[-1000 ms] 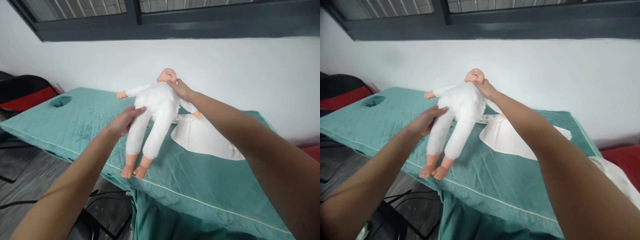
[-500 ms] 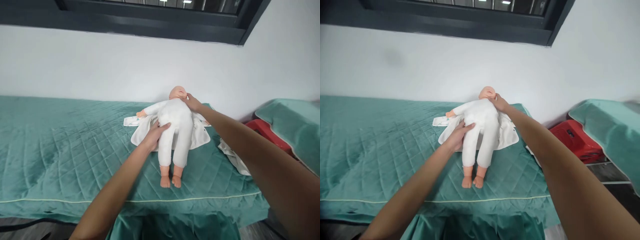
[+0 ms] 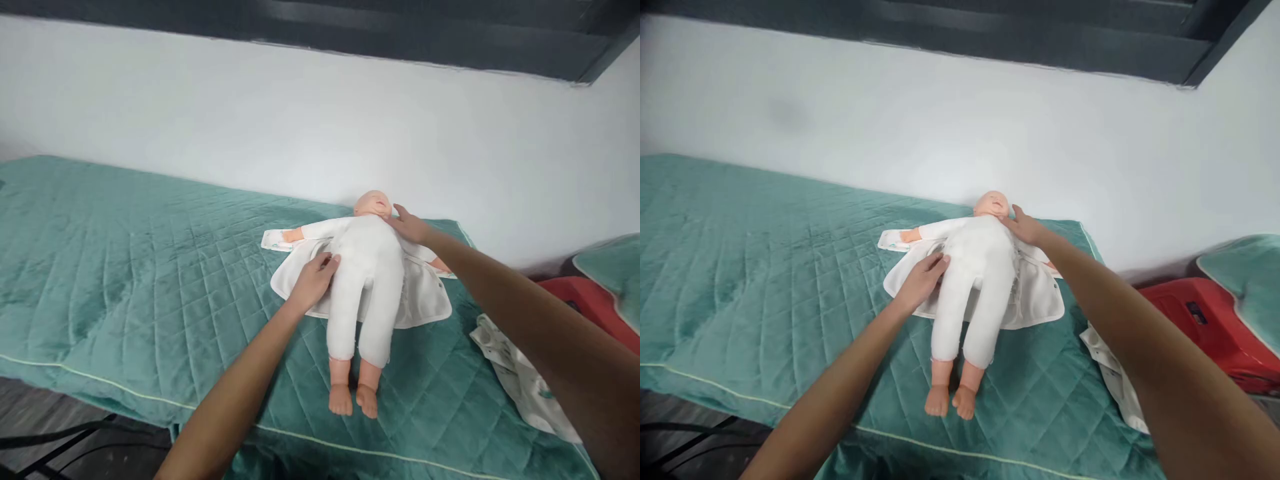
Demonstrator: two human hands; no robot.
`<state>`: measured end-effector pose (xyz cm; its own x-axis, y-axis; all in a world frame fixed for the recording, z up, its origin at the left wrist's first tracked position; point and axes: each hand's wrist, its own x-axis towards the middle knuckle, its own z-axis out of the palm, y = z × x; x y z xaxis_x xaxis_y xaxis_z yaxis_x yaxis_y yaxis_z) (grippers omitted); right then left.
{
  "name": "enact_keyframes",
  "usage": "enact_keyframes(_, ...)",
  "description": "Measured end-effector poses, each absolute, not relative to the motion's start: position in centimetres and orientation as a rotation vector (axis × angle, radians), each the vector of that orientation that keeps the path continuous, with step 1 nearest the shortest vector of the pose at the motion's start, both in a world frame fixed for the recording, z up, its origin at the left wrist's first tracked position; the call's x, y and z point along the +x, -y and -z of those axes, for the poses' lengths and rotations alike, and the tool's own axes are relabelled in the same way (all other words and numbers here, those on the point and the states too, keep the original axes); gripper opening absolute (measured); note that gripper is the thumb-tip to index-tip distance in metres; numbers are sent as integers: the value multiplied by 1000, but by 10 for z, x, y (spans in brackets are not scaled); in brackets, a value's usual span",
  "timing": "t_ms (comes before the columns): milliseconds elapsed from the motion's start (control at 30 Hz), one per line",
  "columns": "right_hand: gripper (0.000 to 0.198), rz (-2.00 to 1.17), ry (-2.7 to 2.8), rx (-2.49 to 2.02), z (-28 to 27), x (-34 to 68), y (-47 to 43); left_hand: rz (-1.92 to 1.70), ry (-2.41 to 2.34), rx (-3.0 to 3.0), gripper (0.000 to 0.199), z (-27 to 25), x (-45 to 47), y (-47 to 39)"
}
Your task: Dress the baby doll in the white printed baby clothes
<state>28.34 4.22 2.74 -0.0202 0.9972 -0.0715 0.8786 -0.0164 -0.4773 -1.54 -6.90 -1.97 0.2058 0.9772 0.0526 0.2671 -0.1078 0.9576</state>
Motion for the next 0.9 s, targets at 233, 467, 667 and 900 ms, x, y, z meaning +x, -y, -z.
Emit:
enact_keyframes(233,51,-11,2017,-1848,-56,232,-32,-749,-1838,2245,27,25,-24,18)
enact_keyframes(467,49,179,2594,-1480,-34,98,-27,-592,-1904,2346,27,48,-20,1)
enact_keyframes(667,39,-1,2761,-1784,-16,75,-54,-833,-1820,2160,17,55,-29,0)
enact_keyframes(900,35,-18,2680,-1733,-35,104,-50,-1287,-1652,1654,8,59,-39,-8)
